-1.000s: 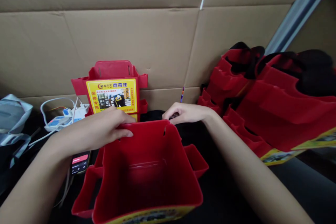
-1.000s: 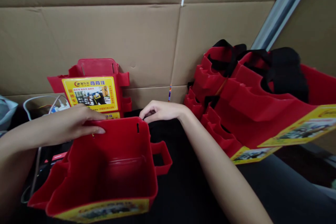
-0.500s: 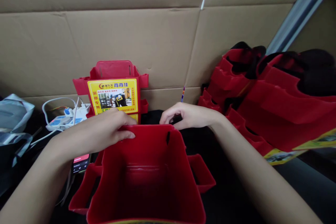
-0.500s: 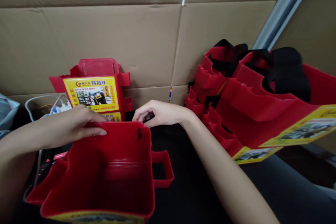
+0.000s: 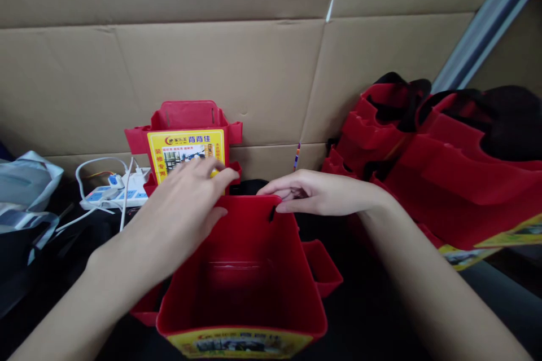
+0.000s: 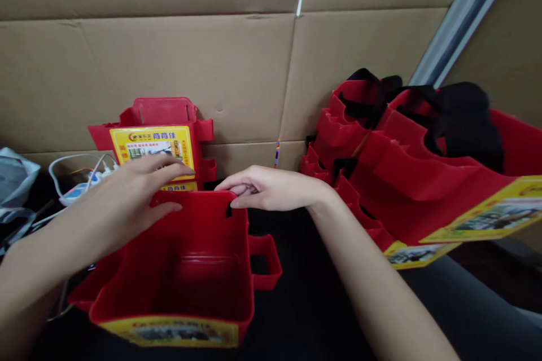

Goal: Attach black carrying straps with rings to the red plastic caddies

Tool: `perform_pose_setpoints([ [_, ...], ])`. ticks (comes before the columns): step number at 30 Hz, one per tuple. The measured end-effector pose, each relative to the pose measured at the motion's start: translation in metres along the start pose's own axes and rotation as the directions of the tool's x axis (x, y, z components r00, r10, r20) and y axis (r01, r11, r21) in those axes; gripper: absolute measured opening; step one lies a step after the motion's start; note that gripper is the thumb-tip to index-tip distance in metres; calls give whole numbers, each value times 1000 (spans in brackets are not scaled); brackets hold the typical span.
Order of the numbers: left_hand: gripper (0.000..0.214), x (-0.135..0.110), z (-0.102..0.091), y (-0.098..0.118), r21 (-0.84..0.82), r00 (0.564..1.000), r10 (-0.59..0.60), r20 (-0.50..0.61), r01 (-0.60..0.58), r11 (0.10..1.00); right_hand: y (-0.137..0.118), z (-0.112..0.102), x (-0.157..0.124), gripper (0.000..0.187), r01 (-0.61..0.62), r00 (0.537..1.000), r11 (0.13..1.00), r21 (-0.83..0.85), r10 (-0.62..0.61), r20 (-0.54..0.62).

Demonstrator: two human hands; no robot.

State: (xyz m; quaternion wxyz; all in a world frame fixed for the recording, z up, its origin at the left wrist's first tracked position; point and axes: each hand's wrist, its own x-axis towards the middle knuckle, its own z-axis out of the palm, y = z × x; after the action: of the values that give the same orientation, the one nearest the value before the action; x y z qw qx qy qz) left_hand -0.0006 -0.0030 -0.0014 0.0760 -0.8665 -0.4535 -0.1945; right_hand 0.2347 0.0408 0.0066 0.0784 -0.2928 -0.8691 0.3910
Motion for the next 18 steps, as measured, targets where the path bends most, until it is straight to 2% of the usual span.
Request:
perform_pose_setpoints([
  [1, 25, -2, 0, 11, 9, 998, -16, -59, 17, 1000, 0, 0, 0, 36, 2, 1000, 1000, -23, -2, -16],
  [2, 22, -3, 1, 22, -2, 997, -46, -54, 46, 999, -1, 1, 0, 35, 1, 1000, 999, -42, -2, -25],
  [4, 25, -1, 6, 42, -36, 990, -104, 95, 108, 993, -3, 1, -1, 35, -3, 1000, 996, -86, 1, -24],
  [6, 32, 6, 16, 54, -34, 958, -127, 257, 140, 990, -5, 1, -2, 35, 4, 1000, 991, -137, -8, -25],
  [8, 34, 15, 27, 59, -45, 941, -100, 325, 121, 992, -6, 1, -2, 36, 15, 1000, 988, -154, -17, -12],
  [13, 31, 29, 43, 56, -76, 952, -33, 305, 59, 995, -5, -1, 0, 37, 32, 999, 993, -118, -30, 17],
  [18, 25, 26, 43, 51, -163, 958, -108, 266, 155, 974, -4, -1, 1, 35, 52, 999, 989, -141, -52, 4],
])
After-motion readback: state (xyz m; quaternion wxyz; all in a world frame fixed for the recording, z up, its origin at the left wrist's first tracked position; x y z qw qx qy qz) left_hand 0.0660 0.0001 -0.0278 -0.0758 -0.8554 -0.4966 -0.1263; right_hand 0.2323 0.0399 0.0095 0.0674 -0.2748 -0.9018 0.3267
